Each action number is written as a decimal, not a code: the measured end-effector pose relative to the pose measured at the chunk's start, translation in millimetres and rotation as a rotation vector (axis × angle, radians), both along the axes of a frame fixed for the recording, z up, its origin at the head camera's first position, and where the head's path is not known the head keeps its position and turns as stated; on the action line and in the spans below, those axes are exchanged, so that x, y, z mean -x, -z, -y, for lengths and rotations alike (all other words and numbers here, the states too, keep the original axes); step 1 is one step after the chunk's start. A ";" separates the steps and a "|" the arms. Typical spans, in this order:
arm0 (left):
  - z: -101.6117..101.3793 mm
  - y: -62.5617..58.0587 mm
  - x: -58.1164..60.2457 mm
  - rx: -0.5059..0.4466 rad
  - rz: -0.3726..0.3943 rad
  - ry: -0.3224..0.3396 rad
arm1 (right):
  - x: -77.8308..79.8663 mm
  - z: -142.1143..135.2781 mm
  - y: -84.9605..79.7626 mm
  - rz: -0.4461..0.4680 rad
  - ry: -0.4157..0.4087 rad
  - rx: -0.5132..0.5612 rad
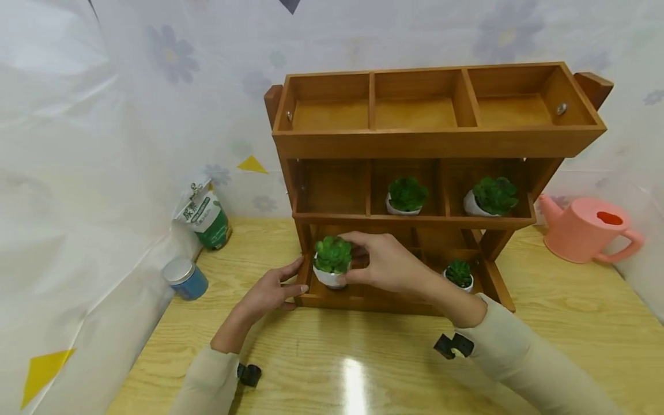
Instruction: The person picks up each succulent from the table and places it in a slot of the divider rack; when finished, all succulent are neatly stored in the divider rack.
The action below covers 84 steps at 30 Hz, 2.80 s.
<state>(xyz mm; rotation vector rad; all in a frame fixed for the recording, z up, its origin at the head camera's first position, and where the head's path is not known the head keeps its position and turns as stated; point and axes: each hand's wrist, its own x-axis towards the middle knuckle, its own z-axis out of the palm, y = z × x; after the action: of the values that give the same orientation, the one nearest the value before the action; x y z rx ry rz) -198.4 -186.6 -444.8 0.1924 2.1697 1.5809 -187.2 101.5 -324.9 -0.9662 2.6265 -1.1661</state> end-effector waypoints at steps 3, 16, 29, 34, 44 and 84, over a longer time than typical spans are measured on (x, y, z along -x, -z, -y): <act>0.5 -0.6 -0.3 0.001 -0.003 0.004 | 4.7 -2.1 -13.5 -0.033 0.011 0.004; -3.4 -2.5 -0.9 0.011 0.023 -0.027 | 22.2 -2.1 -61.0 -0.090 0.097 0.020; -2.2 0.7 0.4 0.014 -0.005 -0.012 | 52.7 16.4 -81.7 -0.216 0.231 -0.082; -3.0 0.4 0.0 0.015 -0.008 -0.011 | 63.0 22.8 -75.2 -0.263 0.235 -0.168; -2.8 -2.8 -0.3 0.013 -0.006 -0.011 | 67.3 30.6 -67.5 -0.329 0.213 -0.257; -4.8 -2.2 -1.0 0.013 0.005 0.007 | -13.9 -22.5 -52.2 -0.295 0.085 -0.270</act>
<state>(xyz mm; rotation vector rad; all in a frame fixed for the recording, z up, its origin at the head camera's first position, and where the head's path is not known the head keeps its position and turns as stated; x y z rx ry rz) -197.3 -181.9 -442.6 0.1913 2.1728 1.5611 -173.4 124.0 -272.7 -1.0486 2.9792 -0.6992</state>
